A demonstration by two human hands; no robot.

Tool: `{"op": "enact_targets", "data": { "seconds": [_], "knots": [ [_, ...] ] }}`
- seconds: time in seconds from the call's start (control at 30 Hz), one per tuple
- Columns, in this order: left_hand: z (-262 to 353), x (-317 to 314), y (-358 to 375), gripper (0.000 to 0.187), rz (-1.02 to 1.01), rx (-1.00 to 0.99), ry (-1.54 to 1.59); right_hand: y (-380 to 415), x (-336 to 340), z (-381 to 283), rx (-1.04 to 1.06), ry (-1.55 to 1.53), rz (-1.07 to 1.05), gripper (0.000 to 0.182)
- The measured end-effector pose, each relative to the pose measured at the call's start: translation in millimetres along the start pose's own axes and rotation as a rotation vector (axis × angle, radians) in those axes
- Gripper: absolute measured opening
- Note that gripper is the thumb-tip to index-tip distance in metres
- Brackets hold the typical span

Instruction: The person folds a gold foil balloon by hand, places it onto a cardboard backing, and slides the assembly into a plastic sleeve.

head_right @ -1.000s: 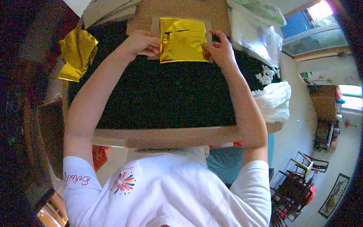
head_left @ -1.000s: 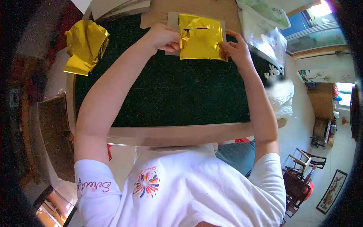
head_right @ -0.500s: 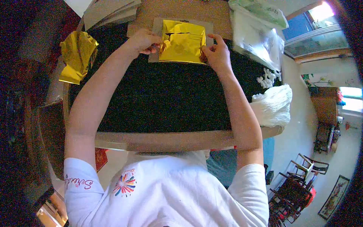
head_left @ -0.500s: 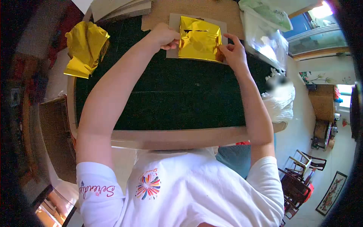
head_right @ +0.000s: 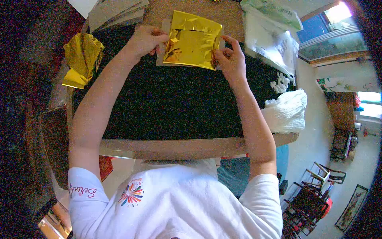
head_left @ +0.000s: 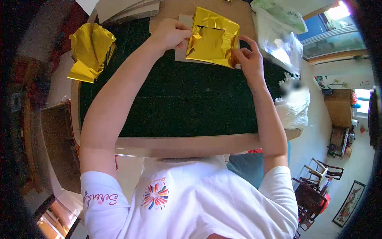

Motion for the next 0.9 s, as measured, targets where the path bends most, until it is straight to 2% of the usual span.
{"op": "enact_targets", "data": {
  "seconds": [0.1,0.17,0.2,0.27,0.3,0.37,0.4,0.47,0.5,0.57,0.63,0.73,0.77,0.83,0.9],
  "knots": [
    [2.9,1.4,15.2,0.019,0.008,-0.110,-0.026,15.5,-3.5,-16.0,0.018,-0.170,-0.011,0.046],
    [5.5,3.1,25.0,0.026,0.060,-0.239,-0.178,20.3,-3.9,-15.6,0.018,-0.260,-0.049,0.048],
    [6.1,2.5,30.7,0.026,0.058,-0.241,-0.177,22.2,-1.6,-14.1,0.017,-0.259,-0.046,0.048],
    [28.7,7.1,54.1,0.021,0.222,-0.458,-0.392,25.9,-4.2,-13.2,0.045,-0.180,-0.162,0.050],
    [31.5,7.7,60.2,0.021,0.222,-0.458,-0.391,29.0,-1.8,-15.6,0.044,-0.179,-0.162,0.050],
    [52.7,3.8,82.5,0.018,0.289,-0.659,-0.636,34.6,2.3,-25.3,0.056,-0.058,-0.180,0.046],
    [57.3,4.2,89.0,0.018,0.291,-0.659,-0.637,34.5,8.0,-21.9,0.058,-0.058,-0.181,0.046],
    [71.3,-7.5,104.6,0.013,0.304,-0.755,-0.858,33.9,22.2,-14.0,0.074,0.044,-0.145,0.038],
    [73.4,-8.8,108.0,0.013,0.305,-0.755,-0.859,36.0,22.6,-19.7,0.075,0.045,-0.146,0.038],
    [79.9,-18.3,119.3,0.010,0.343,-0.846,-1.018,48.7,34.2,-49.4,0.141,0.036,-0.009,0.030],
    [78.6,-24.4,127.5,0.009,0.354,-0.863,-1.033,64.3,34.6,-74.0,0.140,0.021,0.039,0.025],
    [70.7,-36.2,145.0,0.011,0.361,-0.911,-1.076,91.1,23.2,-122.9,0.479,0.463,0.043,0.023],
    [64.6,-39.8,152.0,0.013,0.360,-0.939,-1.105,96.0,24.4,-121.5,0.474,0.464,0.046,0.023],
    [44.1,-46.5,161.8,0.018,0.343,-0.989,-1.121,97.8,16.3,-102.1,0.291,0.497,-0.161,0.021],
    [20.2,-58.4,169.5,0.023,0.217,-1.041,-1.167,103.7,11.9,-83.9,0.246,0.433,-0.257,0.020]
  ]
}}
Point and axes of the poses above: each hand's wrist, its own y-axis away from the middle knuckle, its own x-axis out of the back of the hand, z = x × y, the point moved 7 cm from there along -y, towards the middle knuckle, and after that the axes turned 12 degrees about -z, right-handed, at the moved point
